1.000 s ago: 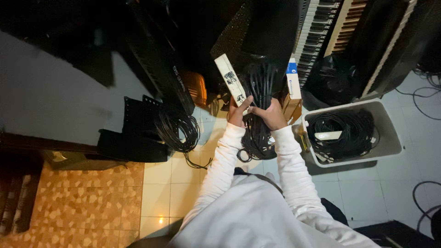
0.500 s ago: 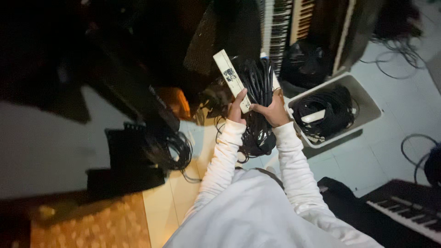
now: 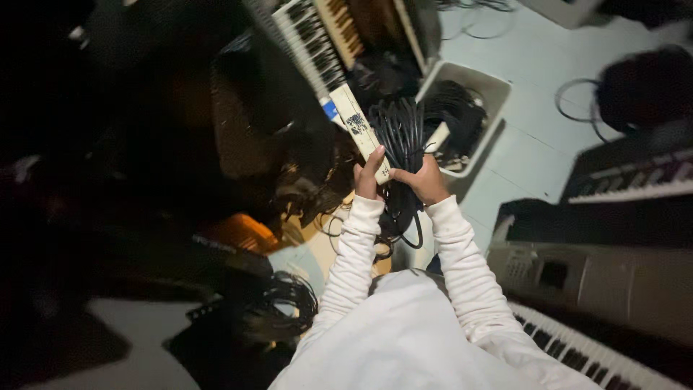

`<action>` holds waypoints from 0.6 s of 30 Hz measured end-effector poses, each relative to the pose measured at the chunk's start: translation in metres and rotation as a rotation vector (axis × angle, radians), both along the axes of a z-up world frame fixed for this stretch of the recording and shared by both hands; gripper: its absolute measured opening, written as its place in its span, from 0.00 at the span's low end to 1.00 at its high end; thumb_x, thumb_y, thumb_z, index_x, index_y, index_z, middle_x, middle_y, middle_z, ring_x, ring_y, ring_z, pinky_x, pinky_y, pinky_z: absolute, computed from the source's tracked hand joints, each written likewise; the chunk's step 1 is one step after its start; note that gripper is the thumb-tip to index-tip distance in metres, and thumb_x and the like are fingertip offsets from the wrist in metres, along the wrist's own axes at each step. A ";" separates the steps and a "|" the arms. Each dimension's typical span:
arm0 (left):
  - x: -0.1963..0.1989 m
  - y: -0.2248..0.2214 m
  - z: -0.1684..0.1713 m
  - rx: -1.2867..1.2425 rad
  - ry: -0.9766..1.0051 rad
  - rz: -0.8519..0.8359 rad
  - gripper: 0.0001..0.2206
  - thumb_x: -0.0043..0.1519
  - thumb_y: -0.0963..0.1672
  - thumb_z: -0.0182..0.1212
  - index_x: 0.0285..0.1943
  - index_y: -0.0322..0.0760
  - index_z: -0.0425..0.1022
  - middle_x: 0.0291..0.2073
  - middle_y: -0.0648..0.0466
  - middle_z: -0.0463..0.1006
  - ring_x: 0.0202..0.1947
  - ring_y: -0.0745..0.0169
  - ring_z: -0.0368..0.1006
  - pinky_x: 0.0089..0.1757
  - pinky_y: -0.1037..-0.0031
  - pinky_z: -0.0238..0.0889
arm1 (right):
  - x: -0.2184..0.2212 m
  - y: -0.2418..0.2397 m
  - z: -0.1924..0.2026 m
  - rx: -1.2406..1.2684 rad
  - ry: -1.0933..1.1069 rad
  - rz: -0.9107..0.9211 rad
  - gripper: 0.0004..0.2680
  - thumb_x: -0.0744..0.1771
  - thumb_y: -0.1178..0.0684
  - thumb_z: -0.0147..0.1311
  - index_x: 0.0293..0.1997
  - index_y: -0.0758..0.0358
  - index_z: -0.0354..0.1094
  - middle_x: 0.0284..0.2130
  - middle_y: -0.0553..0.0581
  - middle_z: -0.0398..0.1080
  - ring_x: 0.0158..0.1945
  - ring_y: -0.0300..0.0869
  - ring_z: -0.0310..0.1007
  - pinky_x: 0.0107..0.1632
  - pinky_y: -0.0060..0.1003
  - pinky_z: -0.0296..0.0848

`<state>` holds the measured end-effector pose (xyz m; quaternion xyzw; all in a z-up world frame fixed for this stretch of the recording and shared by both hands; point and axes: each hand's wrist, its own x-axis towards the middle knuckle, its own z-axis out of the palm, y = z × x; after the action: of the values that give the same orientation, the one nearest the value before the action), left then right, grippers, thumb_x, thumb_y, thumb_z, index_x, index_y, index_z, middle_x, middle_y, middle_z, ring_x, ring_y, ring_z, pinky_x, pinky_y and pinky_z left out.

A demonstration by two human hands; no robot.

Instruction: The person organizes coils of black cables and power strips by hand, placing them into a white plastic bin on the floor in a room with musical instruments.

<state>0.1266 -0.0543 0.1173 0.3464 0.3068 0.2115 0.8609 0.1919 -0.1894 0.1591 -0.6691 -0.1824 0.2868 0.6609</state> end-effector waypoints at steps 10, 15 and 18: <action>0.049 -0.086 -0.013 0.041 -0.029 -0.406 0.19 0.60 0.46 0.69 0.54 0.29 0.74 0.39 0.56 0.75 0.38 0.68 0.72 0.41 0.76 0.67 | -0.007 -0.101 0.016 0.011 -0.046 -0.329 0.10 0.63 0.57 0.65 0.45 0.72 0.76 0.37 0.55 0.79 0.38 0.37 0.77 0.44 0.34 0.76; 0.077 -0.140 -0.026 0.032 -0.052 -0.565 0.18 0.61 0.47 0.69 0.52 0.30 0.75 0.38 0.56 0.75 0.36 0.70 0.71 0.39 0.78 0.65 | -0.006 -0.155 0.011 -0.067 -0.067 -0.509 0.11 0.63 0.56 0.66 0.44 0.72 0.75 0.37 0.55 0.79 0.37 0.37 0.77 0.44 0.33 0.76; 0.090 -0.175 -0.024 -0.019 -0.078 -0.605 0.18 0.58 0.47 0.69 0.53 0.32 0.75 0.37 0.58 0.76 0.36 0.70 0.72 0.39 0.78 0.66 | 0.000 -0.186 0.012 -0.097 -0.104 -0.560 0.11 0.63 0.56 0.66 0.44 0.71 0.75 0.37 0.55 0.79 0.38 0.37 0.78 0.45 0.33 0.76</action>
<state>0.2168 -0.2292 0.0932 0.4056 0.1586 -0.0443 0.8991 0.1919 -0.3753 0.1712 -0.7381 -0.0105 0.0669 0.6712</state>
